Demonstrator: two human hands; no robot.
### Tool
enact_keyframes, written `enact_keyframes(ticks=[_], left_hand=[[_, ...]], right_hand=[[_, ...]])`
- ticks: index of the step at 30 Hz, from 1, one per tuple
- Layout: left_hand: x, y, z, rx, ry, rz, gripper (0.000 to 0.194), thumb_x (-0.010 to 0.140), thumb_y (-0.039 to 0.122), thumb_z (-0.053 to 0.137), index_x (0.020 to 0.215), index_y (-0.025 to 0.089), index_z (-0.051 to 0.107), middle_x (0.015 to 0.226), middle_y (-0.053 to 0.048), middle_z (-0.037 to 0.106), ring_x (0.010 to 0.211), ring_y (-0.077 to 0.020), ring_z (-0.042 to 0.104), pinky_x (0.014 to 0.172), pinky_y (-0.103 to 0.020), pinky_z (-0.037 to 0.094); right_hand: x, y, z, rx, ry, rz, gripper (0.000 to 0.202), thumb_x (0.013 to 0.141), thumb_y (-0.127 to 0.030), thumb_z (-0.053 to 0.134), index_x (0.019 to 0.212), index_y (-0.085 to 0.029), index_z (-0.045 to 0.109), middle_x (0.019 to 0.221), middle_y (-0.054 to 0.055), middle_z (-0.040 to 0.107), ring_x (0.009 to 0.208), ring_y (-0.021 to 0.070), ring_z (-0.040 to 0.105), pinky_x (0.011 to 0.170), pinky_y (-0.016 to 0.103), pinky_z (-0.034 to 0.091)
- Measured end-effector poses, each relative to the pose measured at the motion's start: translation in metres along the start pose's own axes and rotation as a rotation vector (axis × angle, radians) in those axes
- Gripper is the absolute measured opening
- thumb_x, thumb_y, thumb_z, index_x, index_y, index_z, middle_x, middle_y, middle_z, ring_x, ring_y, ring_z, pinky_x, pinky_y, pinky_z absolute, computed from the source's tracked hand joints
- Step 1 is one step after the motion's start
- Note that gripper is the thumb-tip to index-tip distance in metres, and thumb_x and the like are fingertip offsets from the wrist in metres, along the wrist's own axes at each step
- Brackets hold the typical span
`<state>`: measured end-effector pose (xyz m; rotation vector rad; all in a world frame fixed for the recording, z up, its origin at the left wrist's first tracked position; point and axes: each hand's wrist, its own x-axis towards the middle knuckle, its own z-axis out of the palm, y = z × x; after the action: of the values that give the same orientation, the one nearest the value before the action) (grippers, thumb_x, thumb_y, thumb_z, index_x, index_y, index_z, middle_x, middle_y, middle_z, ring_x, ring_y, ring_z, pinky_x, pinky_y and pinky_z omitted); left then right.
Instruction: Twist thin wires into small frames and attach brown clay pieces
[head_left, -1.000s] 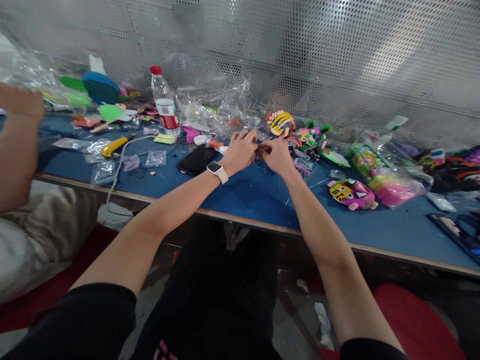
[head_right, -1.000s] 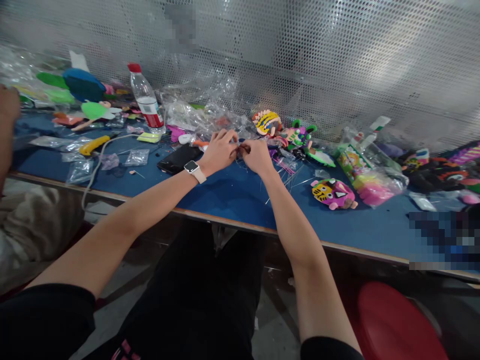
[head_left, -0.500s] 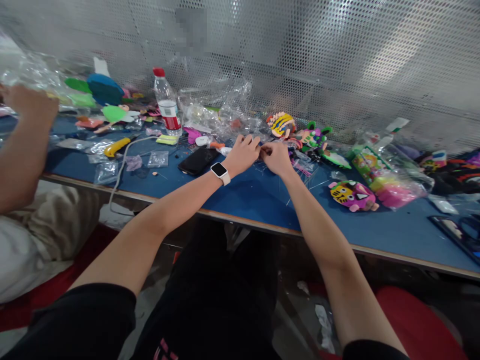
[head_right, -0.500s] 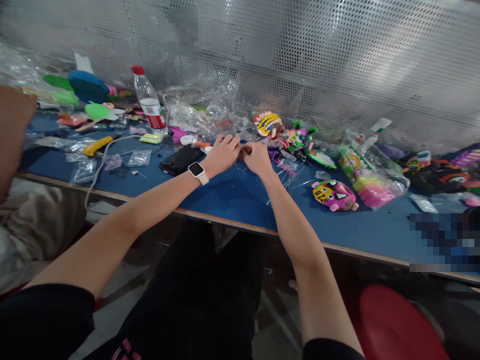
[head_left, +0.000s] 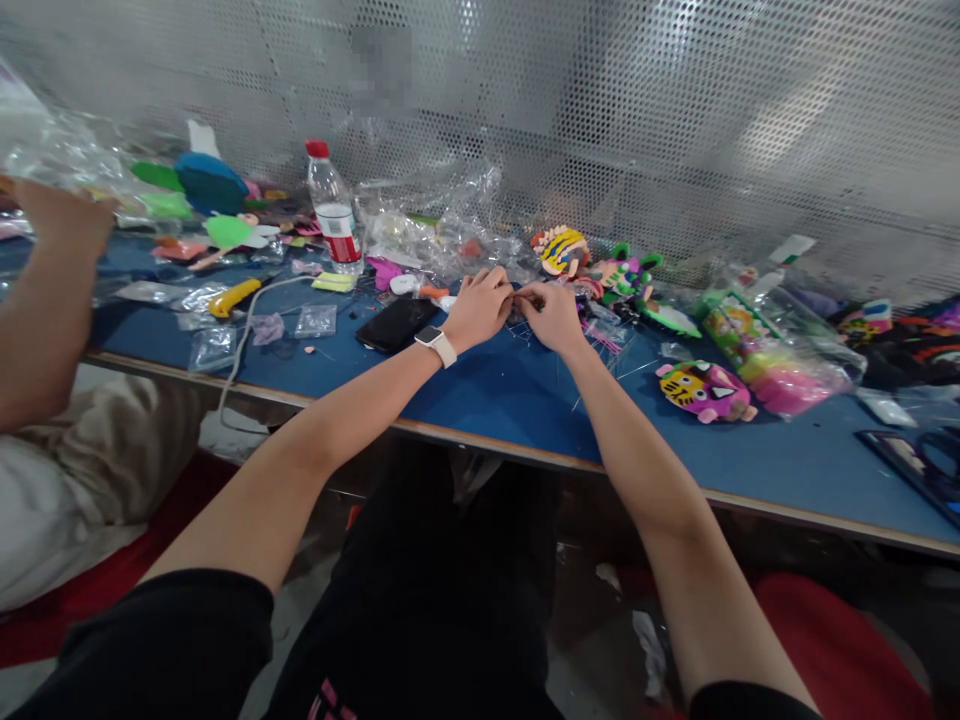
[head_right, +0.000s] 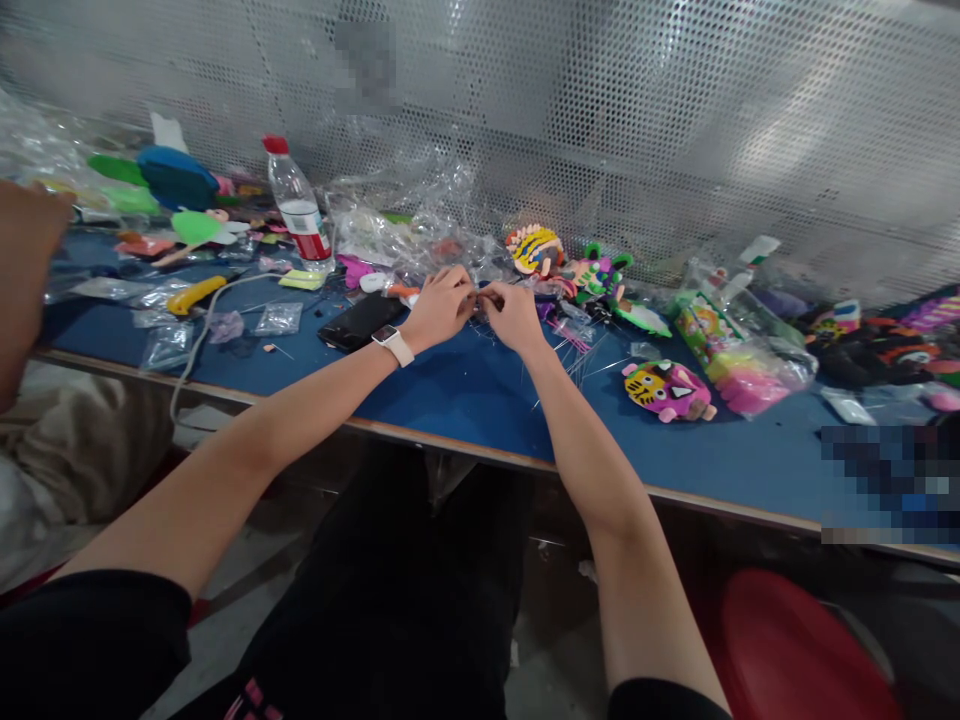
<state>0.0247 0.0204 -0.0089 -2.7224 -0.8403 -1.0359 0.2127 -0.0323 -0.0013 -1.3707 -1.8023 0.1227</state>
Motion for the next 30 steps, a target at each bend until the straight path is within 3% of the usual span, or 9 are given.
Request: enact_keyframes(ticks=[13,19,30], left_hand=[[0.0038,-0.0012,0.0051,0.066,-0.053,0.073,0.027,0.105,0.014,0.057,0.123,0.015,0.079,0.130,-0.021,0.068,0.126,-0.0392,0.059,0.107,-0.058,0.048],[0.0041,0.0014,0.0011,0.077,-0.113,0.026,0.025,0.106,0.012,0.059,0.122,0.015,0.078,0.133,-0.022,0.068,0.130,-0.0398,0.060,0.110,-0.057,0.048],[0.0061,-0.0052,-0.0005,0.022,-0.086,0.087,0.027,0.110,0.015,0.049,0.114,0.011,0.075,0.122,-0.022,0.068,0.121,-0.0356,0.063,0.107,-0.052,0.052]], right_hand=[[0.0018,0.0044,0.0049,-0.002,-0.013,0.040,0.010,0.094,-0.027,0.072,0.088,-0.023,0.079,0.084,0.010,0.083,0.080,0.0297,0.079,0.082,0.049,0.066],[0.0017,0.0046,0.0035,0.048,-0.031,0.061,0.006,0.090,-0.026,0.077,0.091,-0.022,0.081,0.088,0.011,0.085,0.083,0.0305,0.080,0.083,0.049,0.068],[0.0020,0.0035,0.0059,0.093,0.033,0.049,0.015,0.091,-0.019,0.072,0.097,-0.022,0.085,0.095,0.010,0.086,0.089,0.0302,0.081,0.087,0.049,0.068]])
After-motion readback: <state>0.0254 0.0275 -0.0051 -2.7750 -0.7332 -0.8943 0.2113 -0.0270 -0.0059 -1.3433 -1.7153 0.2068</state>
